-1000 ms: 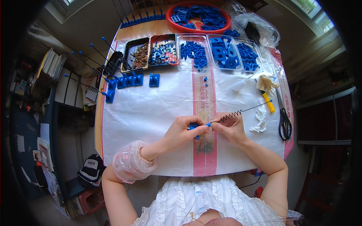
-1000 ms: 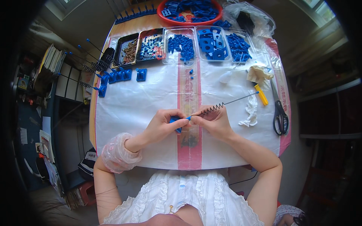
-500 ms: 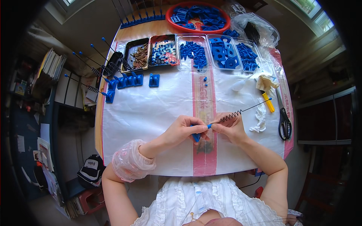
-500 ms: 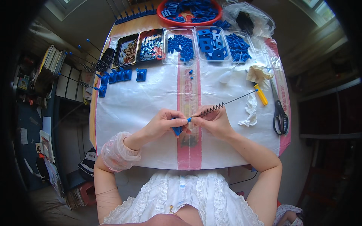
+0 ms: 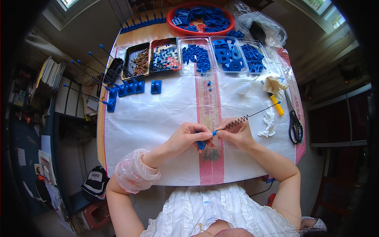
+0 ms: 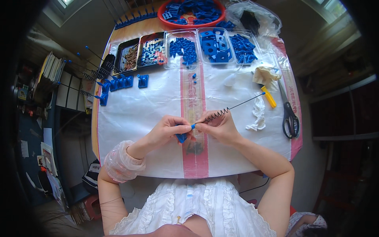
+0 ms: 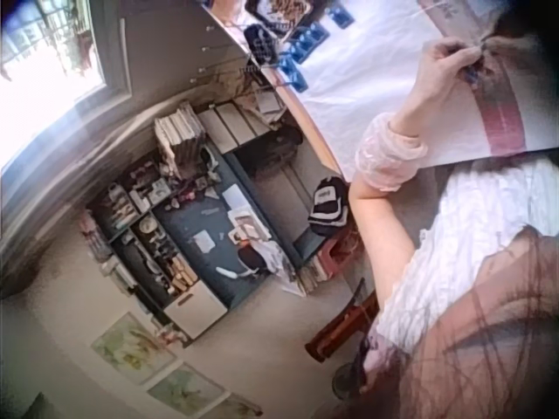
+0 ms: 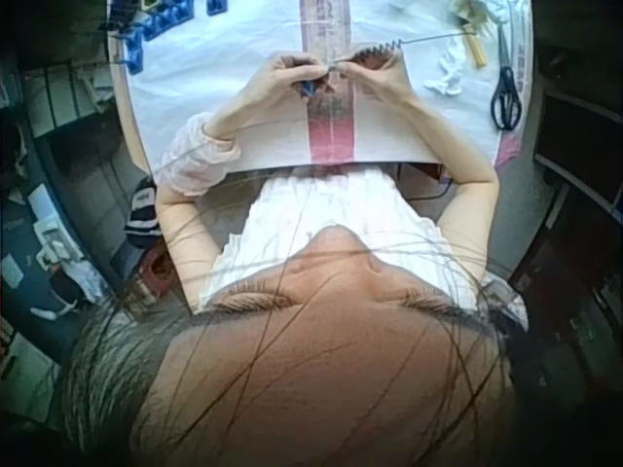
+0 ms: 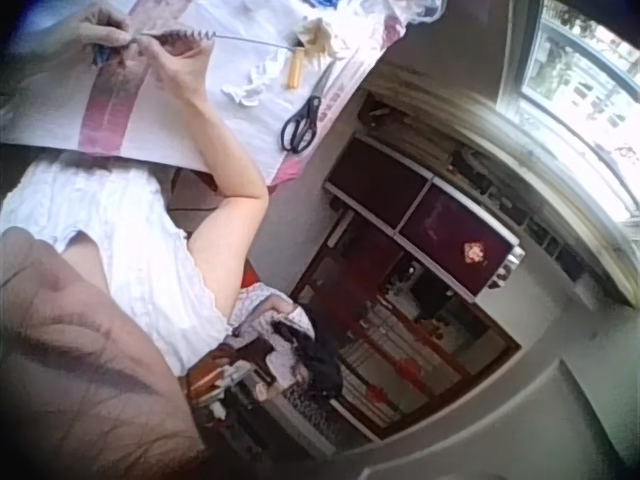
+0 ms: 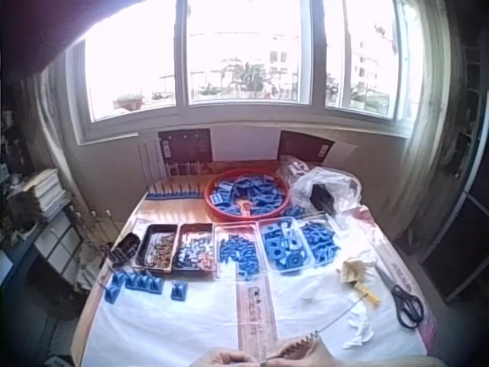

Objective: Manually assembling small plastic fixture parts with wire springs and pins at a workstation.

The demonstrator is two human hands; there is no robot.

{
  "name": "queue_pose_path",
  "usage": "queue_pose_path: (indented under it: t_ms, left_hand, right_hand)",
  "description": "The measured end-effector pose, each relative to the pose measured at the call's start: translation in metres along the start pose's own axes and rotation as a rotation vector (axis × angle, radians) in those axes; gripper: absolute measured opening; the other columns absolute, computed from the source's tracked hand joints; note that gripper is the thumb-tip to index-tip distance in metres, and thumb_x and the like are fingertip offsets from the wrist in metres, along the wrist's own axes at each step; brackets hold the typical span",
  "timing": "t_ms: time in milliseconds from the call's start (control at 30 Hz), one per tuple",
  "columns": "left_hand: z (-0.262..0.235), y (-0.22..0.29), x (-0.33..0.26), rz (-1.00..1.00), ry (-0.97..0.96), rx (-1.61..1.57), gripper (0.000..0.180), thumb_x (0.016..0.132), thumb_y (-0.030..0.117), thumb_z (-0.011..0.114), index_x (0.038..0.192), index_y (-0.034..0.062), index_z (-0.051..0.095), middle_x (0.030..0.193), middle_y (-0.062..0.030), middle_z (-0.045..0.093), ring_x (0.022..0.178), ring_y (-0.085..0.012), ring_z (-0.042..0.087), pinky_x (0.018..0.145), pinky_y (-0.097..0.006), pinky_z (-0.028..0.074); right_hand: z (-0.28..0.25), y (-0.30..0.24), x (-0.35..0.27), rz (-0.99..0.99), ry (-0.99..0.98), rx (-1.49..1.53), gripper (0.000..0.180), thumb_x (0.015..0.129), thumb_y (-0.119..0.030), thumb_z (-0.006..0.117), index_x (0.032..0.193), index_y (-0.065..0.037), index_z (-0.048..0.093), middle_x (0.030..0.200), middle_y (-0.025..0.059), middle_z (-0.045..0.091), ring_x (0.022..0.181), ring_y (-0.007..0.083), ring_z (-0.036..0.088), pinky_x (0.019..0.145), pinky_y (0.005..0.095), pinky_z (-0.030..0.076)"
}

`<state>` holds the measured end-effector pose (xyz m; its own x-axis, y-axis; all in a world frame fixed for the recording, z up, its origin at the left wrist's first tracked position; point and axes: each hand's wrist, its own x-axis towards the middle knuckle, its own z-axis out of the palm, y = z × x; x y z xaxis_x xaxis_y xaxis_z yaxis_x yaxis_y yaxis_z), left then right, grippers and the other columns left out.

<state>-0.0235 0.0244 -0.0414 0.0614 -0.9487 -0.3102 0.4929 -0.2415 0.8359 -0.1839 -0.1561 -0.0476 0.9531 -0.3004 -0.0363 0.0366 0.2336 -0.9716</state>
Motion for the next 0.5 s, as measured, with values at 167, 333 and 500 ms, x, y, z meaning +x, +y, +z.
queue_pose_path:
  t_ms: [167, 333, 500]
  left_hand:
    - [0.006, 0.001, 0.000, 0.049, 0.052, 0.042, 0.020, 0.101, 0.024, 0.067, 0.103, 0.0046, 0.072, 0.093, -0.0056, 0.074, 0.092, -0.0129, 0.074, 0.062, -0.023, 0.057]
    - [0.013, 0.001, -0.003, 0.290, 0.203, 0.438, 0.017, 0.098, 0.019, 0.070, 0.097, 0.0020, 0.070, 0.084, -0.0033, 0.070, 0.075, -0.0079, 0.064, 0.061, -0.024, 0.050]
    - [0.011, 0.001, -0.003, 0.427, 0.222, 0.627, 0.014, 0.095, 0.013, 0.071, 0.095, -0.0011, 0.068, 0.079, -0.0032, 0.066, 0.069, -0.0079, 0.057, 0.061, -0.026, 0.045]
  right_hand:
    - [0.000, -0.001, 0.000, 0.002, 0.013, 0.005, 0.007, 0.087, 0.004, 0.077, 0.094, 0.002, 0.074, 0.091, 0.0061, 0.073, 0.081, 0.0089, 0.068, 0.070, 0.0236, 0.055]
    - [-0.002, -0.001, -0.001, -0.013, 0.024, -0.052, 0.007, 0.087, 0.002, 0.077, 0.094, 0.002, 0.076, 0.090, 0.0051, 0.073, 0.081, 0.0079, 0.068, 0.071, 0.0223, 0.055]
    - [-0.003, -0.004, -0.001, 0.030, 0.024, -0.079, 0.007, 0.086, 0.001, 0.079, 0.093, 0.002, 0.077, 0.090, 0.0051, 0.074, 0.082, 0.0078, 0.068, 0.072, 0.0217, 0.055]
